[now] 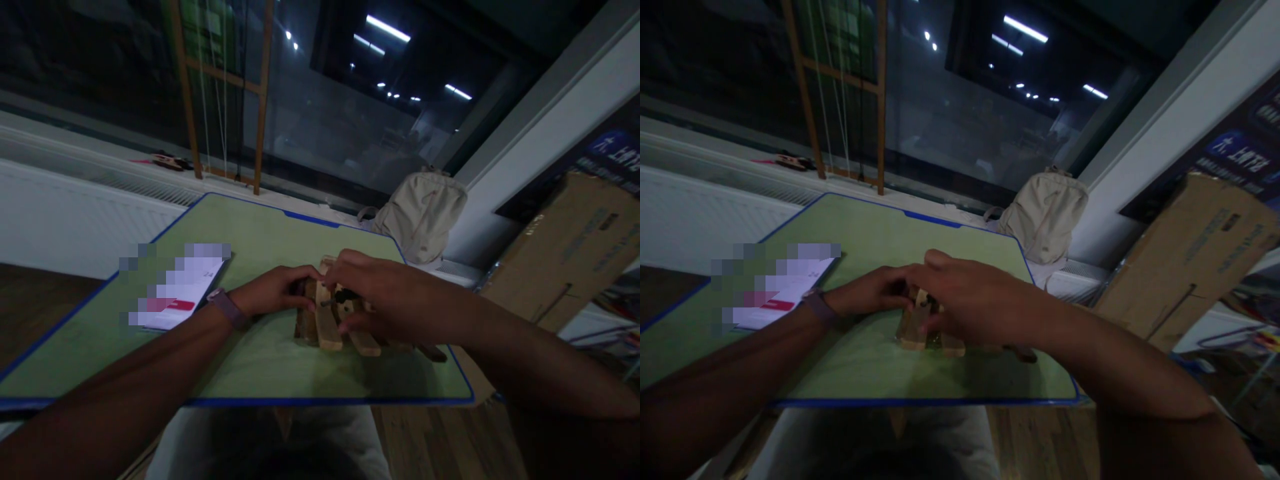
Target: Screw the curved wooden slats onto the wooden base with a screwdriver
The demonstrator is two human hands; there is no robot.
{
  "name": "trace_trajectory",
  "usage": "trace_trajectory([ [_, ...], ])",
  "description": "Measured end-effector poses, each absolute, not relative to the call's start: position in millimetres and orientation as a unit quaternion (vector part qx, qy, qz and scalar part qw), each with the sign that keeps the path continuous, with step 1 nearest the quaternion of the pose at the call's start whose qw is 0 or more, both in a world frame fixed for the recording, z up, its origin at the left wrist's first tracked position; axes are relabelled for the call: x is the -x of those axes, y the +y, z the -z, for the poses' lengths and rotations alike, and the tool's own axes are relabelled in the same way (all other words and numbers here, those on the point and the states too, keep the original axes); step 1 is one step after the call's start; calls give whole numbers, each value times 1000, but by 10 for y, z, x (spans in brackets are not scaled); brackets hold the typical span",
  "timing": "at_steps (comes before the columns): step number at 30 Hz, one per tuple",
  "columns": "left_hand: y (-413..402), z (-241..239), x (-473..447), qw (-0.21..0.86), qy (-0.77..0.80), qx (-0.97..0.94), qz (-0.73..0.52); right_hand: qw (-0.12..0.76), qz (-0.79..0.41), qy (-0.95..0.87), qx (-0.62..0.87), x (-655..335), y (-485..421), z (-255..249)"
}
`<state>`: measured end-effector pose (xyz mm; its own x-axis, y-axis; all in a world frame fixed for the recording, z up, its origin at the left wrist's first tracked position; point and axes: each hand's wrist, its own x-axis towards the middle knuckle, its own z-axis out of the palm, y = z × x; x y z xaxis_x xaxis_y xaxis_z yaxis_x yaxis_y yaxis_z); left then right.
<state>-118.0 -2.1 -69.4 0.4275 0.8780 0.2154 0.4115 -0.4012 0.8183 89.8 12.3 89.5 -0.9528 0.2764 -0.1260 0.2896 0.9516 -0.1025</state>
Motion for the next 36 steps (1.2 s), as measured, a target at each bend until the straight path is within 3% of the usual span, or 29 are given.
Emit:
trace_trajectory([
  [4,-15,700,1181,338,424,-773,-330,50,85,991,-91,-820,287,-880],
  [10,-15,669,1183,332,422,-779,-325,28,-45,971,-235,-823,400,-817],
  [15,4,738,1193,347,408,-772,-341,51,76,990,-111,-832,184,-901],
  [19,-8,699,1182,339,410,-777,-336,29,55,993,-97,-726,286,-861],
  [23,-32,622,1163,349,409,-777,-329,34,-11,982,-184,-768,331,-846],
  [31,1,727,1178,350,415,-762,-353,87,89,987,-104,-789,160,-947],
  [36,-24,669,1175,339,420,-770,-340,65,-34,985,-159,-755,319,-918],
])
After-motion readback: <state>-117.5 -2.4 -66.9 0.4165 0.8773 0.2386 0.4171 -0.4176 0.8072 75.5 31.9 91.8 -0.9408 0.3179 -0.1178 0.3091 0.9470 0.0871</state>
